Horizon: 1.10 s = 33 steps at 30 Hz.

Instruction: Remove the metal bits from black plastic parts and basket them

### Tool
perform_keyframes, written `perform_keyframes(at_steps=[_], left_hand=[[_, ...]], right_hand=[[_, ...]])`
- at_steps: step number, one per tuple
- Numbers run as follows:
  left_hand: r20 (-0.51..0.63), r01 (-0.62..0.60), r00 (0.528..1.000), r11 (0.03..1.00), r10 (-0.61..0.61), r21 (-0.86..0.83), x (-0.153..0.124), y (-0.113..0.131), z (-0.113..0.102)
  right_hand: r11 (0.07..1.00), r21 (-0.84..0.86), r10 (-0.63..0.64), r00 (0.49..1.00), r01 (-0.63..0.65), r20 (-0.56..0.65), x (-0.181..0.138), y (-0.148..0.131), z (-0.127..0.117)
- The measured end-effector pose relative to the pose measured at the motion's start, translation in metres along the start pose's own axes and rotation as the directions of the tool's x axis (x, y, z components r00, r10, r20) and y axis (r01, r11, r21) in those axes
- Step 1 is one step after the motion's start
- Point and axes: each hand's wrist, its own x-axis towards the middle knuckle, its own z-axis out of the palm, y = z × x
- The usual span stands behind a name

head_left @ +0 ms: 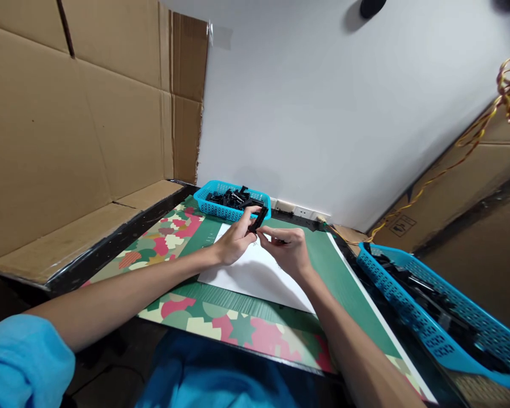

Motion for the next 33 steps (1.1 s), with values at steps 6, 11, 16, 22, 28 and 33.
perform_keyframes(at_steps=[6, 11, 16, 22, 28, 33], left_hand=[[0.016, 0.001, 1.000, 0.996, 0.001, -0.087, 0.001, 0.000, 0.004], [0.023, 0.061, 0.998, 0.979, -0.058, -0.195, 0.000, 0.001, 0.005], [0.062, 0.123, 0.992, 0.933, -0.109, -0.338, -0.002, 0.009, 0.006], [0.049, 0.167, 0.986, 0.917, -0.160, -0.364, -0.002, 0.008, 0.007], [0.048, 0.202, 0.979, 0.938, -0.196, -0.281, 0.002, 0.000, 0.007], [0.110, 0.283, 0.959, 0.919, -0.262, -0.273, 0.003, 0.000, 0.008]], right_hand=[[0.998, 0.041, 0.056, 0.998, -0.055, -0.006, -0.001, 0.000, 0.002], [0.995, 0.069, 0.078, 0.997, -0.078, 0.003, 0.000, -0.002, 0.002], [0.995, 0.066, 0.068, 0.998, -0.069, 0.011, 0.000, -0.001, 0.001], [1.000, 0.025, -0.016, 0.999, 0.016, 0.028, 0.000, 0.000, 0.000], [0.986, -0.124, -0.100, 0.991, 0.110, 0.085, 0.001, 0.010, -0.011], [0.956, -0.269, -0.099, 0.991, 0.121, 0.092, 0.003, 0.019, -0.022]])
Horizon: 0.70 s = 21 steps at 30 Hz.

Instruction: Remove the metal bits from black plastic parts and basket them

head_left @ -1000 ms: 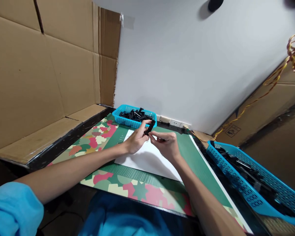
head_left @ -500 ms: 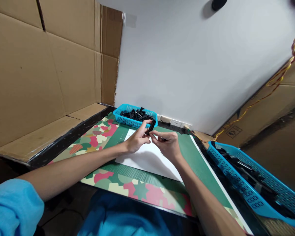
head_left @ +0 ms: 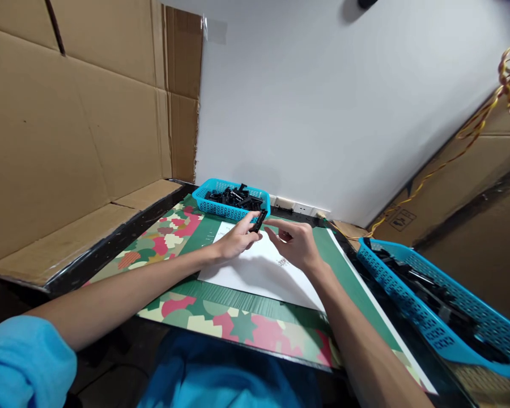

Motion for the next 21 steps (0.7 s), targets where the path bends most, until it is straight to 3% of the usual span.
perform_keyframes(at_steps=[4, 8, 12, 14, 17, 19, 21], left_hand=[[0.023, 0.026, 0.999, 0.997, -0.028, 0.076, 0.000, 0.000, 0.000], [0.039, 0.007, 0.999, 0.984, -0.014, 0.179, 0.001, -0.003, -0.001], [0.030, -0.085, 0.996, 0.944, 0.080, 0.320, 0.004, -0.009, -0.004], [-0.017, -0.168, 0.980, 0.871, 0.198, 0.462, 0.005, -0.011, -0.007], [-0.018, -0.255, 0.931, 0.684, 0.364, 0.683, 0.004, -0.009, -0.012], [0.017, -0.277, 0.918, 0.608, 0.397, 0.744, 0.002, -0.007, -0.015], [0.016, -0.265, 0.920, 0.590, 0.392, 0.763, 0.000, -0.005, -0.015]], right_hand=[[0.998, -0.056, -0.019, 0.991, 0.027, 0.129, 0.000, 0.005, -0.004], [0.980, -0.180, -0.049, 0.983, 0.081, 0.177, 0.000, 0.007, -0.004], [0.962, -0.250, -0.061, 0.976, 0.114, 0.209, -0.001, 0.008, -0.004], [0.959, -0.259, -0.051, 0.971, 0.112, 0.232, 0.000, 0.010, -0.005], [0.966, -0.235, -0.039, 0.957, 0.110, 0.288, 0.000, 0.012, -0.005], [0.972, -0.214, -0.029, 0.947, 0.102, 0.320, 0.000, 0.014, -0.004], [0.976, -0.200, -0.012, 0.939, 0.086, 0.344, 0.000, 0.015, -0.003]])
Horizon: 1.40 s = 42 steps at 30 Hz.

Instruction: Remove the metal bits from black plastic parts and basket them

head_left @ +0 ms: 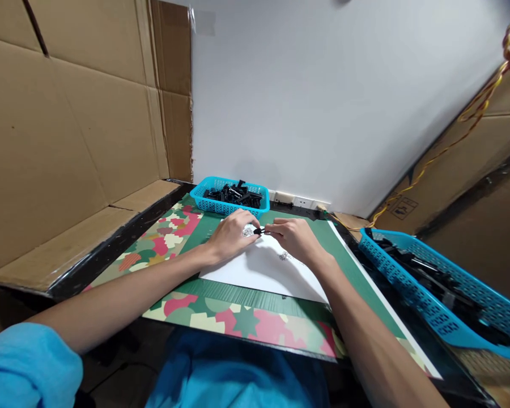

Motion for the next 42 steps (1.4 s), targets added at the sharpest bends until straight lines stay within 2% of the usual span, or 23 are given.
perform_keyframes(at_steps=[6, 13, 15, 19, 22, 25, 30, 42], left_hand=[[0.020, 0.084, 0.996, 0.996, -0.084, 0.000, -0.002, 0.003, 0.003], [0.071, 0.119, 0.990, 0.993, -0.119, 0.008, -0.004, 0.002, 0.010], [0.091, 0.125, 0.988, 0.992, -0.124, -0.003, -0.006, 0.002, 0.012], [0.130, 0.135, 0.983, 0.991, -0.132, -0.012, -0.007, 0.004, 0.014], [0.125, 0.121, 0.985, 0.992, -0.123, 0.016, -0.008, 0.005, 0.014], [0.118, 0.102, 0.987, 0.994, -0.106, 0.035, -0.008, 0.006, 0.014], [0.125, 0.089, 0.988, 0.995, -0.092, 0.034, -0.008, 0.003, 0.017], [0.116, 0.041, 0.992, 0.999, -0.043, 0.017, -0.008, 0.006, 0.017]], right_hand=[[0.987, 0.149, 0.058, 0.998, -0.059, 0.009, 0.000, 0.001, -0.004], [0.922, 0.369, 0.168, 0.979, -0.114, -0.119, 0.009, -0.009, -0.009], [0.864, 0.486, 0.195, 0.977, -0.131, -0.084, 0.011, -0.013, -0.005], [0.686, 0.698, 0.277, 0.961, -0.206, 0.011, 0.014, -0.018, 0.007], [0.582, 0.770, 0.395, 0.919, -0.262, 0.014, 0.015, -0.019, 0.016], [0.524, 0.805, 0.483, 0.875, -0.277, -0.014, 0.015, -0.020, 0.024], [0.526, 0.795, 0.549, 0.835, -0.304, -0.044, 0.014, -0.019, 0.034], [0.560, 0.767, 0.521, 0.853, -0.312, -0.033, 0.013, -0.014, 0.039]])
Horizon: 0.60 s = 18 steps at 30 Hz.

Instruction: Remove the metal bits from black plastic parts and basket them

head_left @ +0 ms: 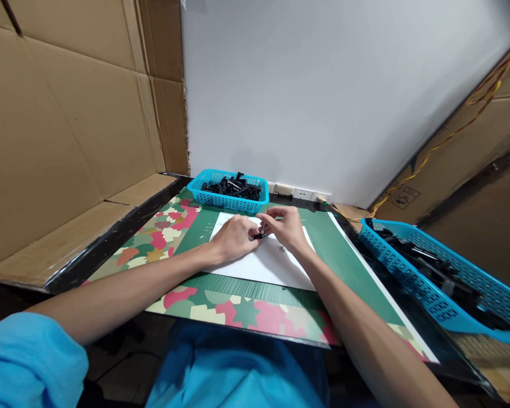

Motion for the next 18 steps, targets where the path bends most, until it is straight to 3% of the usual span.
perform_keyframes(at_steps=[12, 18], left_hand=[[-0.023, 0.019, 1.000, 1.000, -0.019, -0.001, -0.0006, 0.0009, 0.0029], [-0.034, 0.018, 0.999, 1.000, -0.017, 0.019, -0.0019, -0.0012, 0.0050]], right_hand=[[0.967, -0.199, -0.174, 0.982, 0.158, -0.067, -0.0054, -0.0063, 0.0030], [0.954, -0.252, -0.190, 0.977, 0.161, -0.097, -0.0064, -0.0050, 0.0050]])
